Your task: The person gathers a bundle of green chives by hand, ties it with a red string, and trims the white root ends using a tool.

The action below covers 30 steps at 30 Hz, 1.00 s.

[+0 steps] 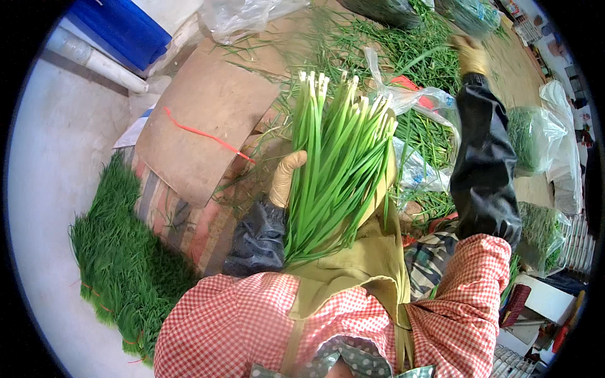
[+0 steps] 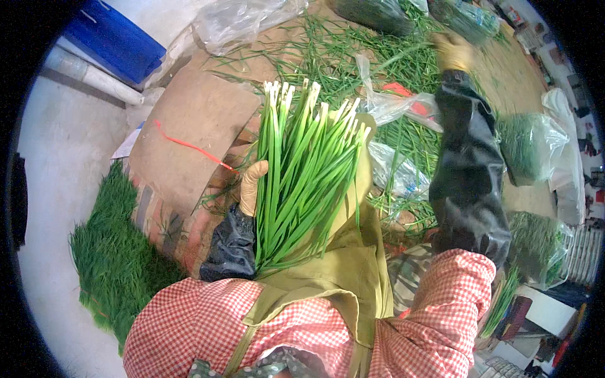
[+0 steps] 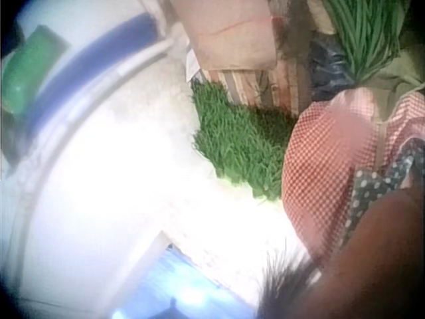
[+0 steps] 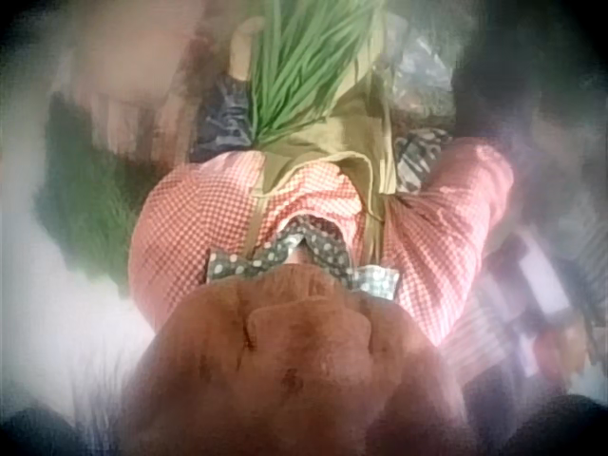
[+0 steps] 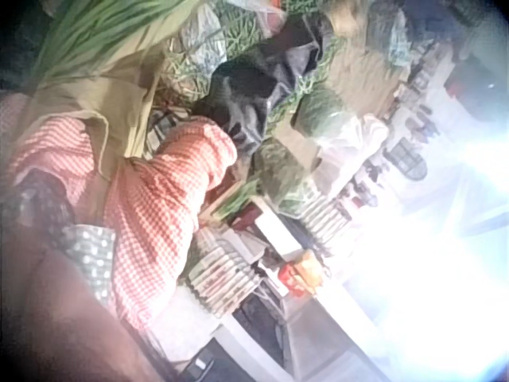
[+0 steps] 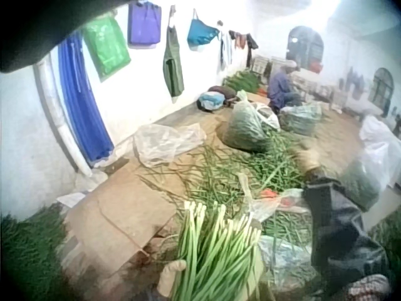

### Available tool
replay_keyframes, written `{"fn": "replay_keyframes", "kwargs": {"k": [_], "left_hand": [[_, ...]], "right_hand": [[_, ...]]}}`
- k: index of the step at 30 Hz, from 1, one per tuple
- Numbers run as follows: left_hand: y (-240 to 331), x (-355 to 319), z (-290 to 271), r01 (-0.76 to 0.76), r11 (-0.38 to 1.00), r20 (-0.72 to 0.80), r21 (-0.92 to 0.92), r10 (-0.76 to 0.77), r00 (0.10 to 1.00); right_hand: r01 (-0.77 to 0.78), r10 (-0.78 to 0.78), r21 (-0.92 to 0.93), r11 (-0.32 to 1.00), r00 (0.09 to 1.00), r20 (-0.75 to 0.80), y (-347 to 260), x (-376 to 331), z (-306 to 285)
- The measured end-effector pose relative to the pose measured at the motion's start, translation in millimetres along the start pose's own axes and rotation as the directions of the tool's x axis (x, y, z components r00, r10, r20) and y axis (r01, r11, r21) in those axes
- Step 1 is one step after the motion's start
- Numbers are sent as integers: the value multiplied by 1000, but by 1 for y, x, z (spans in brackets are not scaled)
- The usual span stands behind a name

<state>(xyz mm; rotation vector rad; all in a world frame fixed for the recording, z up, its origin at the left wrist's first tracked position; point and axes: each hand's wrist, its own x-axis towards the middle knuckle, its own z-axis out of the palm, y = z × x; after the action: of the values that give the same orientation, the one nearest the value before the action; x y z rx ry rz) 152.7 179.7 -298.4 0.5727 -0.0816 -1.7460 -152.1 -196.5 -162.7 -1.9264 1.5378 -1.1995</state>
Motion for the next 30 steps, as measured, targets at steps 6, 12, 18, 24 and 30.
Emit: {"fn": "replay_keyframes", "kwargs": {"k": [6, 12, 18, 24, 30], "left_hand": [[2, -6, 18, 27, 999, -2, -17, -27, 1000], [4, -11, 24, 65, 997, 52, -45, -62, 997], [3, -10, 24, 78, 992, 73, -95, -71, 995], [2, -11, 31, 39, 995, 29, -94, -36, 999], [3, -9, 24, 8, 1000, 23, -29, -7, 1000]], "right_hand": [[616, -509, -44, 786, 687, 519, -38, -31, 18], [-32, 14, -10, 999, 125, 992, -168, -148, 51], [-53, -72, 89, 995, 254, 964, -151, -149, 50], [210, -244, 206, 956, 175, 954, -148, -163, 35], [329, -331, 238, 914, 264, 906, -146, -170, 42]]}}
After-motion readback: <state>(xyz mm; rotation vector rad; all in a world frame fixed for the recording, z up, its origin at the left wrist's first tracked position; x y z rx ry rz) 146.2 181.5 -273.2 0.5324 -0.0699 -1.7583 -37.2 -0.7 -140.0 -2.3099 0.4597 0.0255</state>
